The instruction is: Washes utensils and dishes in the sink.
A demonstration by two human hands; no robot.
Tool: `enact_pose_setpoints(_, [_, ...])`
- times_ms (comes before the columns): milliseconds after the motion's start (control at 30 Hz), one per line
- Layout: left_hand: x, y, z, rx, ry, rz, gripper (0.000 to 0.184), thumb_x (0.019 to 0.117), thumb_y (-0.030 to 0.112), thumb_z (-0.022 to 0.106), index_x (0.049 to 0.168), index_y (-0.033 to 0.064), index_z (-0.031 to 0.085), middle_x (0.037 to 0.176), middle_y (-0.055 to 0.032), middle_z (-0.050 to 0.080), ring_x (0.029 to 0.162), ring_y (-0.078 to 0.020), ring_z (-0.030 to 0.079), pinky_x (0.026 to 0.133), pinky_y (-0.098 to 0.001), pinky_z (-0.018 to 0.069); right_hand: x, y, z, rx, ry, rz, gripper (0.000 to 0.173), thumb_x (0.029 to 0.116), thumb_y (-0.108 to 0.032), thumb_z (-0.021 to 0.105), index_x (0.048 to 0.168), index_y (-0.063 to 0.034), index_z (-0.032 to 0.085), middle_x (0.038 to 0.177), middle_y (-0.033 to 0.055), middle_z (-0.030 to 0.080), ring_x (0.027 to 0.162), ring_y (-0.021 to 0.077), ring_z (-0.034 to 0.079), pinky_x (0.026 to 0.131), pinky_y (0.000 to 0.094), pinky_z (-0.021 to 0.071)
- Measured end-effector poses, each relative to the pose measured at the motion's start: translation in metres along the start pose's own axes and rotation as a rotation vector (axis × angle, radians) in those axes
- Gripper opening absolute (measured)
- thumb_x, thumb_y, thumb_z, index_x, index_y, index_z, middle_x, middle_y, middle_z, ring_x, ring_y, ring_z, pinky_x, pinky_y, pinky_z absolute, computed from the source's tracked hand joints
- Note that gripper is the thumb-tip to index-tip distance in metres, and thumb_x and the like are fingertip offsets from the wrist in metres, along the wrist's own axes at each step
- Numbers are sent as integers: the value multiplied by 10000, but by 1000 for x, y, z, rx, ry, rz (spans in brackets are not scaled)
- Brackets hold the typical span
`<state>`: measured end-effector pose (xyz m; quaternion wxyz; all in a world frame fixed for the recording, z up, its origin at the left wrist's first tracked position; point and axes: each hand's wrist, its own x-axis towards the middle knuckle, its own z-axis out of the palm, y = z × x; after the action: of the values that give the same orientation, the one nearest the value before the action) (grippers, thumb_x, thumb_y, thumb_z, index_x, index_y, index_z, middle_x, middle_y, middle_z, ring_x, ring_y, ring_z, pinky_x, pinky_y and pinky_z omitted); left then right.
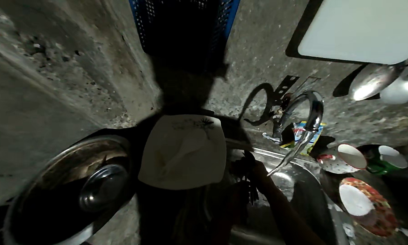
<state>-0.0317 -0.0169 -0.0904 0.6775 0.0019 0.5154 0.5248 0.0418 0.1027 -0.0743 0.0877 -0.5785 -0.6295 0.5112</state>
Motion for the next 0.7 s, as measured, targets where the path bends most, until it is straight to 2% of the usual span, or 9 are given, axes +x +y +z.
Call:
enact_pose_setpoints(100, [-5, 6, 3, 34, 21, 24, 259, 1090, 118, 451, 1233, -31, 607, 949, -52, 686, 646, -50, 583, 587, -195, 490, -4, 3, -1, -44, 88, -19, 314, 1031, -212, 598, 1271, -25, 679, 1055, 132, 705, 896, 195, 660, 831, 382, 534])
enact_pose_setpoints(167, [-5, 5, 7, 24, 36, 13, 234, 1077, 125, 490, 1203, -21, 622, 881, -36, 687, 604, -43, 578, 556, -193, 490, -14, 1, 0, -102, 165, 8, 338, 1019, -232, 626, 1246, 13, 671, 1094, 187, 701, 986, 265, 673, 918, 435, 524])
enact_pose_setpoints(267, [4, -5, 10, -35, 47, -27, 228, 1079, 168, 503, 1163, -15, 610, 761, -34, 606, 570, -77, 561, 524, -218, 495, -28, -3, 1, -158, 241, 65, 363, 1004, -240, 654, 1253, 24, 660, 1175, 230, 689, 1120, 330, 659, 1009, 478, 487])
enact_pose_setpoints(333, [7, -11, 12, -61, 55, -50, 263, 1097, 203, 464, 1142, -13, 605, 774, -51, 613, 580, -97, 575, 527, -234, 507, -27, 8, 2, -103, 275, 58, 304, 991, -187, 661, 1210, 24, 672, 1123, 213, 698, 1052, 305, 674, 960, 460, 516])
enact_pose_setpoints(400, [8, -14, 13, -93, 32, -58, 290, 1113, 200, 398, 1151, -15, 590, 796, -54, 621, 582, -92, 577, 530, -226, 511, -24, 16, -1, -54, 237, 85, 300, 995, -151, 648, 1232, 33, 663, 1128, 215, 691, 1018, 298, 675, 932, 453, 525])
enact_pose_setpoints(500, [14, -17, 11, -125, 7, -52, 290, 1112, 176, 391, 1190, -24, 586, 819, -45, 621, 575, -67, 568, 516, -194, 497, -20, 28, -4, 32, 191, 118, 276, 1002, -118, 630, 1237, 26, 653, 1023, 174, 673, 802, 230, 648, 763, 401, 546])
enact_pose_setpoints(567, [12, -15, 12, -155, 23, -54, 255, 1103, 143, 405, 1162, -35, 577, 832, -67, 635, 583, -78, 585, 526, -198, 512, -22, 34, -5, 104, 171, 118, 227, 1004, -74, 605, 1201, 30, 653, 957, 151, 652, 714, 192, 605, 692, 372, 529])
enact_pose_setpoints(700, [8, -9, 12, -36, 7, -44, 274, 1102, 144, 408, 1105, -44, 608, 790, -61, 625, 607, -104, 597, 566, -232, 530, -26, 36, -10, 134, 108, 135, 245, 1022, -58, 557, 1241, 20, 633, 974, 141, 648, 731, 182, 611, 686, 358, 532])
